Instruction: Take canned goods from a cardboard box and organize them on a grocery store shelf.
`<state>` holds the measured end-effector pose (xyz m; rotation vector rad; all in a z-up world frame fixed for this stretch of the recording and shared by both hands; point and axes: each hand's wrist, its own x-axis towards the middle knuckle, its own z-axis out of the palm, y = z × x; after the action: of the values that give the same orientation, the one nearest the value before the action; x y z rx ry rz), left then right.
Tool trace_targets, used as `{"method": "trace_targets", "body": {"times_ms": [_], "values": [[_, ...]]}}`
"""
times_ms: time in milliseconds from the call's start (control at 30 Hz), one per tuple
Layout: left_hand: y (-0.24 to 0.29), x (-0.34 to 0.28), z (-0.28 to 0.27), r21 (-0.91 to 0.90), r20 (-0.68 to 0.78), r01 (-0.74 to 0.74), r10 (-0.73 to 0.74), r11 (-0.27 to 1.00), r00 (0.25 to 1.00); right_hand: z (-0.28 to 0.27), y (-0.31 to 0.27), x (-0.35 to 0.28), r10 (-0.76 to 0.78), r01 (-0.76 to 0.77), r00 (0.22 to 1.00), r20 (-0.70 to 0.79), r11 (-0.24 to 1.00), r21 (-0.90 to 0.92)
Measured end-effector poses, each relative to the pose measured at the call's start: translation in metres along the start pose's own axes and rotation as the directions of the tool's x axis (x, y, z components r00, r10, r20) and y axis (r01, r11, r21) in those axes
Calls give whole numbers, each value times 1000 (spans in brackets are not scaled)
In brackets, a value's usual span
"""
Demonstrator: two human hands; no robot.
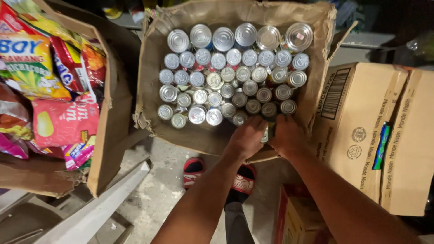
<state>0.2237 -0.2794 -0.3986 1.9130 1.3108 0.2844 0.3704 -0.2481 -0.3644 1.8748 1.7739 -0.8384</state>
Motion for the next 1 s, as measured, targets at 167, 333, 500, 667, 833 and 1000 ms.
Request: {"method": "trace_targets", "body": {"times_ms": [167, 333, 500, 667, 833, 1000], "values": [[-8, 3, 23, -4, -110, -51, 51, 999, 993, 3, 8, 8, 15, -14, 1000, -8, 999, 32], [-2, -6, 16, -49, -99, -52, 47, 997, 994, -3, 12, 7, 4, -4, 1000, -8, 1000, 15], [-25, -1, 41, 222, -114, -43, 70, 974, 991, -2, 4, 11, -16, 17, 999, -39, 1000, 21], [-30, 6, 42, 396, -150, 71, -11, 916, 989, 0, -9, 9, 17, -20, 998, 55, 998, 57], [-43, 18, 42, 489, -157, 138, -69, 861, 985, -5, -21, 11, 83, -95, 988, 132, 991, 92], [-47, 23, 52, 476, -144, 241, -195, 846, 970, -3, -13, 15, 120, -140, 986, 114, 972, 191]]}}
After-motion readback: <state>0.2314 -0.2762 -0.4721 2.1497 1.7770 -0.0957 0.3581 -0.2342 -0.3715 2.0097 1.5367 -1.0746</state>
